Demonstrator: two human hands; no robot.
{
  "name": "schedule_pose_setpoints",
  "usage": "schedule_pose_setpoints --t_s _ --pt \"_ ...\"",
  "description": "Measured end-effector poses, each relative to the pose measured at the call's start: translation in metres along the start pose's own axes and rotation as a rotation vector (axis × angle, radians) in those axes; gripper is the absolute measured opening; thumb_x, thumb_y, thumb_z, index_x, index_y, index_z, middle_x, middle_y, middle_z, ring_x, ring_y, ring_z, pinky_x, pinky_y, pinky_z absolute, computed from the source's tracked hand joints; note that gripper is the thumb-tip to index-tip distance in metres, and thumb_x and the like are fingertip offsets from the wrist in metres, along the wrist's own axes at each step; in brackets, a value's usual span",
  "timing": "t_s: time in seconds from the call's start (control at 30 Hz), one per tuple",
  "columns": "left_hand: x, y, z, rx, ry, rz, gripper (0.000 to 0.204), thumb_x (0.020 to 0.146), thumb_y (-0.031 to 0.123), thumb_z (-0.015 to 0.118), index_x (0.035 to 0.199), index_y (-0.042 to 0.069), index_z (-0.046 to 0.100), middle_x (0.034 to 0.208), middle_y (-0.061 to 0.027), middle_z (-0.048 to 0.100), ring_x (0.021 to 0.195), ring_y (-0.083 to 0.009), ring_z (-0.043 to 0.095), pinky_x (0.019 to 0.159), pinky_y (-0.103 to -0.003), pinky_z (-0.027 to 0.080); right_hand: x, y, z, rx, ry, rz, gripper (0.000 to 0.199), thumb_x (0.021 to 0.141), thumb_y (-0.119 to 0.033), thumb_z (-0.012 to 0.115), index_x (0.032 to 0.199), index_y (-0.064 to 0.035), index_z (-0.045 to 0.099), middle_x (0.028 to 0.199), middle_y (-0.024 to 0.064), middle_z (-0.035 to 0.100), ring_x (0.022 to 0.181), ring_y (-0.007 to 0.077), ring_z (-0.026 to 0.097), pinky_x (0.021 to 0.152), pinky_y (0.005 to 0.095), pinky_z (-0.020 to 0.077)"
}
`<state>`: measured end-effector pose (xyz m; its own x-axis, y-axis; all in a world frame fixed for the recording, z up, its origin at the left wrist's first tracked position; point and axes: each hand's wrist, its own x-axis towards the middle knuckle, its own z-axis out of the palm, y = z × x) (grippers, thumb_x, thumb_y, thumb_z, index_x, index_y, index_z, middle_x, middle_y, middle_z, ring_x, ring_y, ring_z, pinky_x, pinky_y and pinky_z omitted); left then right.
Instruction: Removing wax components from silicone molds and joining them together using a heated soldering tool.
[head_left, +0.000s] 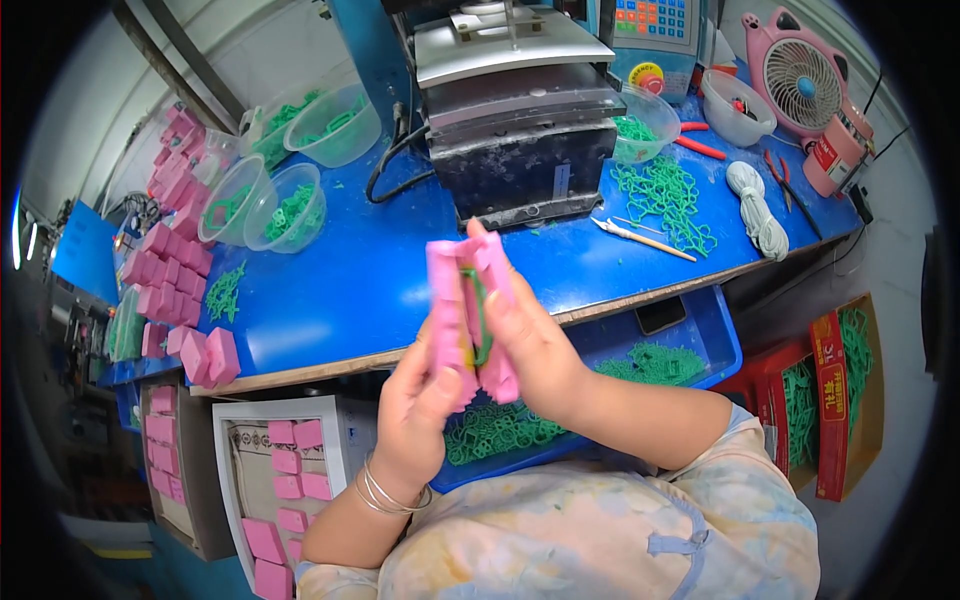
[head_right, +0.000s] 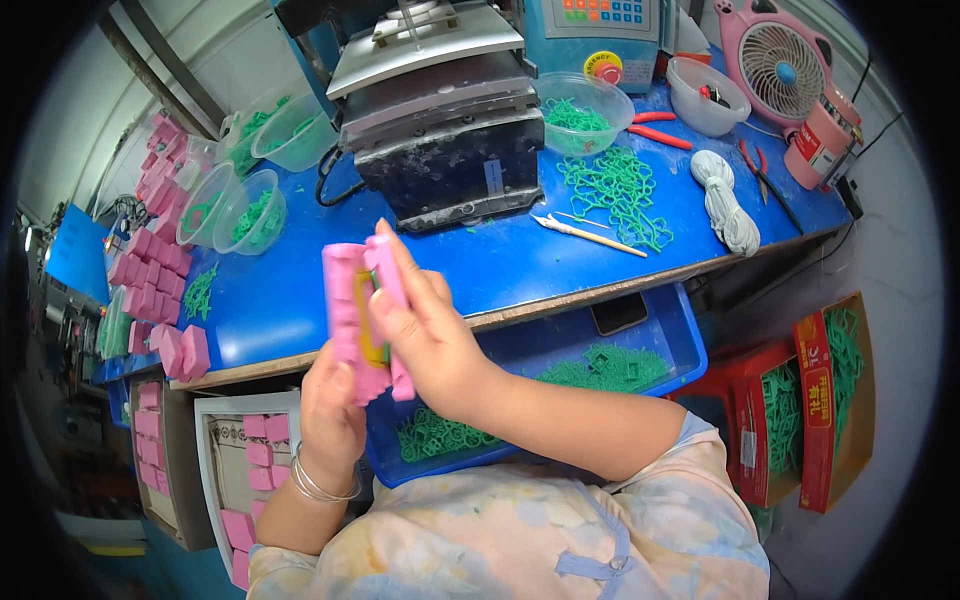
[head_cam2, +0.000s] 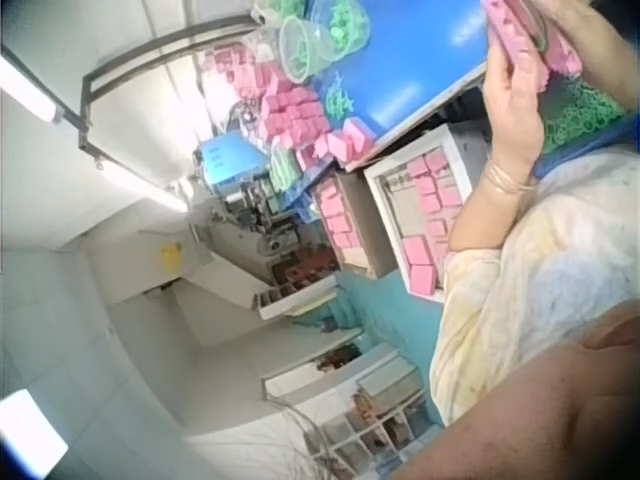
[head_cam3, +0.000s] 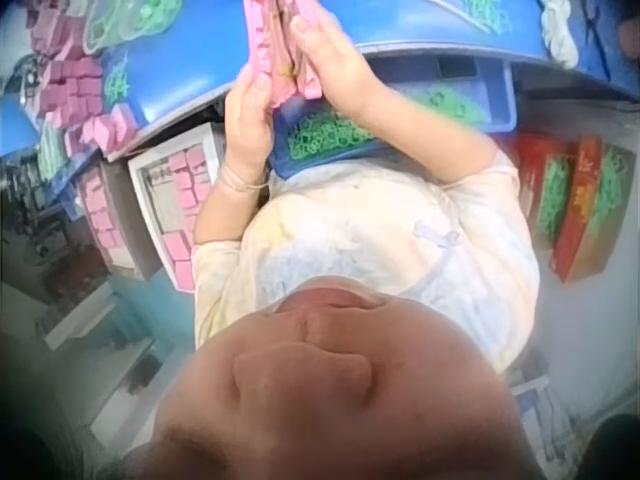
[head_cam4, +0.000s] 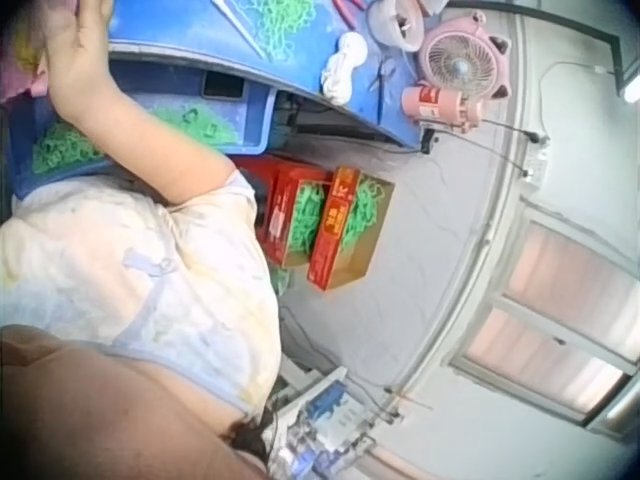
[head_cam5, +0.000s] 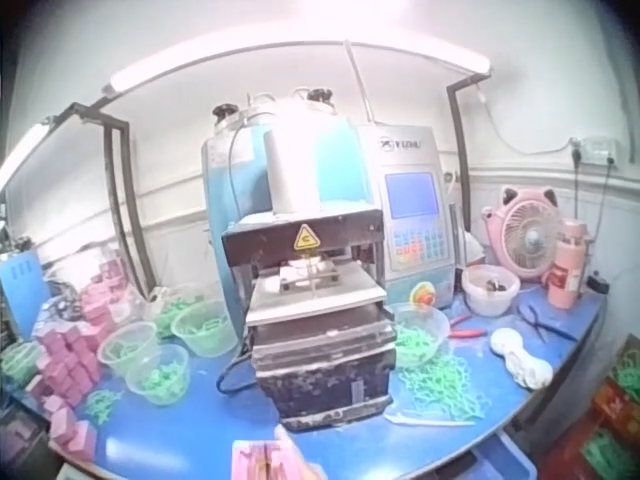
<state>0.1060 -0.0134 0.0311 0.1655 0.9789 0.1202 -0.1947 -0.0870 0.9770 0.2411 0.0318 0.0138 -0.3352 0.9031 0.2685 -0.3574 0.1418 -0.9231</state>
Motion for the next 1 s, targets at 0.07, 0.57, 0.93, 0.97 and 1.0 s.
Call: schedule_pose_setpoints --t_s 0.07,0.57,0.93,0.97,1.0 --pt "0.003 0.001 -0.005 -0.185 0.06 -0.05 0.051 0.093 0.037 0.031 0.115 -0.005 0.047 0.106 -0.013 0.057 0.091 -0.0183 0.057 0.079 -0.029 0.046 0.002 -0.002 -0.002 0.402 0.001 0.062 0.056 0.096 -0.033 0.035 0.141 -0.0071 0.014 0.122 0.0074 0.04 0.108 0.0147 0.044 0.095 0.0275 0.0336" --pt "0.017 0.026 -0.004 0.966 0.085 0.426 0.013 0.07 -0.002 0.052 0.082 0.003 0.055 0.082 -0.0155 0.047 0.067 -0.025 0.048 0.059 -0.032 0.044 0.008 0.005 -0.011 0.158 0.036 0.119 0.031 0.093 -0.031 0.046 0.095 -0.0006 0.052 0.111 0.0125 0.049 0.105 0.0173 0.046 0.09 0.0315 0.0373" --pt "0.015 0.02 0.004 1.099 -0.021 0.64 0.019 0.063 0.01 0.068 0.076 0.006 0.054 0.078 -0.0138 0.045 0.062 -0.0247 0.046 0.05 -0.033 0.043 0.013 -0.01 -0.014 0.165 -0.087 0.13 0.027 0.089 -0.027 0.054 0.092 -0.0011 0.057 0.089 0.0017 0.054 0.072 0.0061 0.05 0.057 0.0195 0.0404" --pt "0.014 0.022 0.002 1.083 -0.011 0.625 0.019 0.063 0.01 0.068 0.076 0.006 0.054 0.078 -0.0138 0.045 0.062 -0.0247 0.046 0.05 -0.033 0.043 0.012 -0.011 -0.014 0.255 -0.111 0.163 0.027 0.089 -0.027 0.053 0.093 -0.0002 0.057 0.091 0.0028 0.054 0.075 0.0071 0.05 0.061 0.0211 0.0419" --pt "0.013 0.023 0.001 1.074 -0.004 0.591 0.02 0.064 0.011 0.069 0.075 0.006 0.053 0.075 -0.013 0.045 0.062 -0.0242 0.045 0.05 -0.032 0.041 0.012 -0.011 -0.012 0.206 -0.096 0.08 0.029 0.09 -0.027 0.052 0.096 0.001 0.057 0.097 0.0072 0.054 0.086 0.0112 0.05 0.074 0.0261 0.0424"
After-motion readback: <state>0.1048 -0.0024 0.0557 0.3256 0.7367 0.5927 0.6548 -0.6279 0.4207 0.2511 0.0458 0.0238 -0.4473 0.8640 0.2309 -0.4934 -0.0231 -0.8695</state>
